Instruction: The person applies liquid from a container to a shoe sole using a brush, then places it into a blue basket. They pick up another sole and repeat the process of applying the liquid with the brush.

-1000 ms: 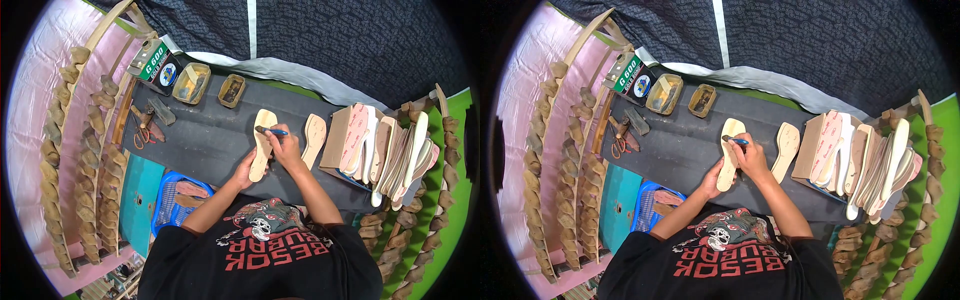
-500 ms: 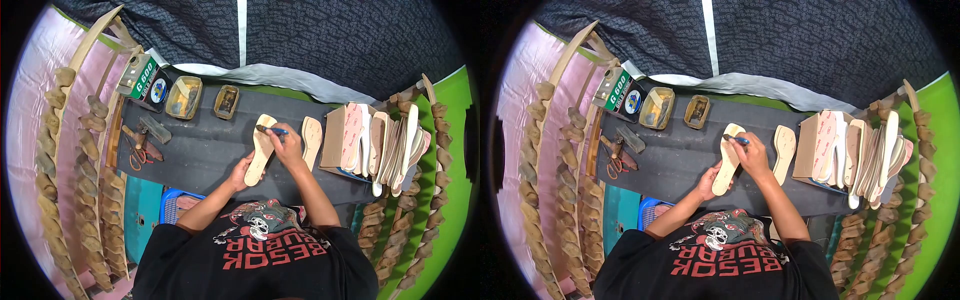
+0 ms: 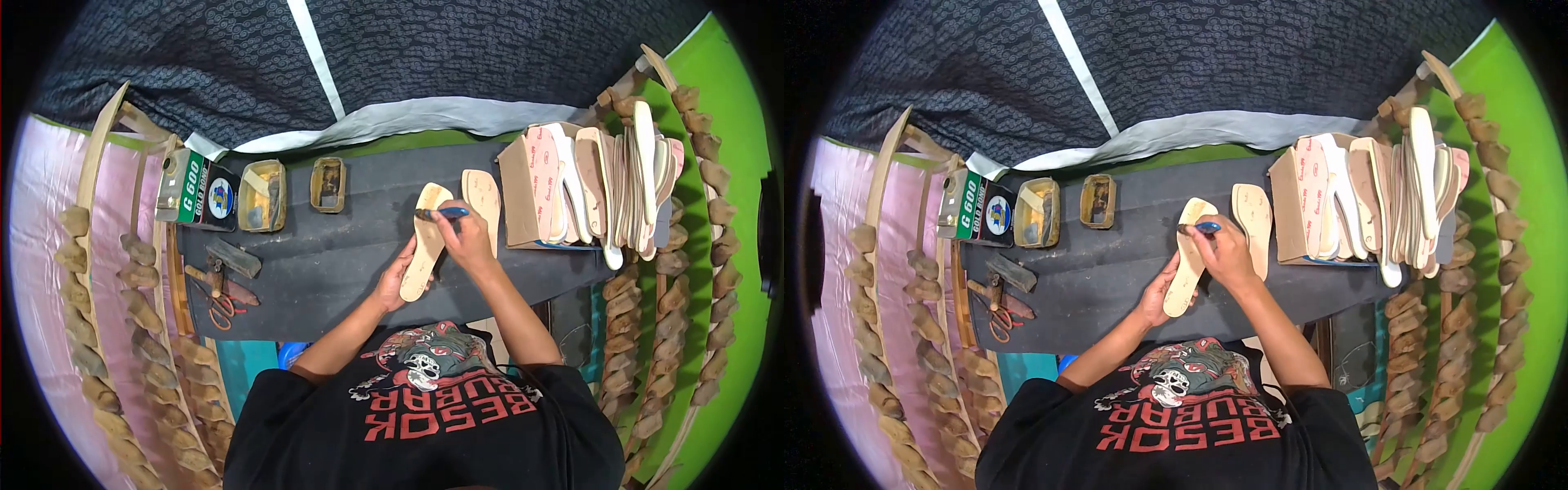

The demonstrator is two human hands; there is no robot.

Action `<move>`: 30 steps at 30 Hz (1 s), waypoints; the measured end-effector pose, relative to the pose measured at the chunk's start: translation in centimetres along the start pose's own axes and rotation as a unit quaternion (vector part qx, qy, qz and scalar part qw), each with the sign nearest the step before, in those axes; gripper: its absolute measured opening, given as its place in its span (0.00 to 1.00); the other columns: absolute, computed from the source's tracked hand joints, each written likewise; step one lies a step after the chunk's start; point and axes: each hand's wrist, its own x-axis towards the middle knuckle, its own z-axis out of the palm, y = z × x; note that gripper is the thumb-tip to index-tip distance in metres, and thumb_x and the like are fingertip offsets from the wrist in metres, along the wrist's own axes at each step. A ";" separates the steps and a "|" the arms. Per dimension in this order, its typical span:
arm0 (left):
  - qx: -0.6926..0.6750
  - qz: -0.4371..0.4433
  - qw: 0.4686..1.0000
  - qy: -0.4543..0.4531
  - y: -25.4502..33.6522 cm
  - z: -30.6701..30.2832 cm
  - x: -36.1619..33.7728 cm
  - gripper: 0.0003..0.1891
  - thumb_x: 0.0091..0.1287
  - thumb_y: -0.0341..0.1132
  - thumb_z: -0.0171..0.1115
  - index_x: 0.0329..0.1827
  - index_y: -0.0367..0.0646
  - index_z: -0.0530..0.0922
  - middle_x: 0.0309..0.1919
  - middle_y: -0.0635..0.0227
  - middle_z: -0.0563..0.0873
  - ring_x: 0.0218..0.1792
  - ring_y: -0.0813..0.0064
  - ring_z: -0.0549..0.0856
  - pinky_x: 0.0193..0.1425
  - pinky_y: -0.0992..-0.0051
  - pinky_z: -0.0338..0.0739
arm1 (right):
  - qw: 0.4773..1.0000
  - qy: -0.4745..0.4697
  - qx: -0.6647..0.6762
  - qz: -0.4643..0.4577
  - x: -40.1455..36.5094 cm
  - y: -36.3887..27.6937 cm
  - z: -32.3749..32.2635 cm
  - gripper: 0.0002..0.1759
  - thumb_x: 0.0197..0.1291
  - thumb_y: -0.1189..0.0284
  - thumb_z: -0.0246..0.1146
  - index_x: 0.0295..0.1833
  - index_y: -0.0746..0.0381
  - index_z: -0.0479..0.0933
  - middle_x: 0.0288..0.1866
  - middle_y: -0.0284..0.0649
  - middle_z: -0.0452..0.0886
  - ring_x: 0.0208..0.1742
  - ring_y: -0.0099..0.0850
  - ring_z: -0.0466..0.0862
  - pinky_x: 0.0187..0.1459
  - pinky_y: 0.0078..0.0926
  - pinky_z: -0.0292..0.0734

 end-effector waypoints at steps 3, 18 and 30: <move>0.009 -0.008 1.000 0.000 -0.1 0.5 0.2 0.38 0.79 0.43 0.48 0.91 0.61 0.48 0.60 0.66 0.84 0.43 0.68 0.88 0.45 0.68 0.87 | 1.000 -0.012 0.015 0.011 -0.4 -0.2 -0.3 0.08 0.67 0.75 0.72 0.43 0.68 0.82 0.38 0.47 0.86 0.36 0.44 0.88 0.38 0.38 0.81; 0.021 0.048 0.996 0.069 -1.4 0.8 -1.7 0.38 0.79 0.44 0.48 0.91 0.59 0.47 0.61 0.66 0.83 0.43 0.70 0.88 0.46 0.69 0.86 | 0.993 -0.086 0.074 -0.036 -0.5 -0.7 0.4 0.07 0.66 0.75 0.72 0.40 0.67 0.82 0.37 0.48 0.86 0.38 0.48 0.87 0.41 0.40 0.81; -0.015 0.063 0.996 0.066 -1.5 1.8 -3.1 0.39 0.77 0.42 0.49 0.91 0.58 0.48 0.59 0.65 0.85 0.42 0.69 0.87 0.45 0.67 0.85 | 0.998 -0.051 0.042 0.012 4.9 2.0 -0.3 0.09 0.70 0.73 0.71 0.44 0.69 0.83 0.39 0.46 0.88 0.33 0.36 0.87 0.37 0.32 0.81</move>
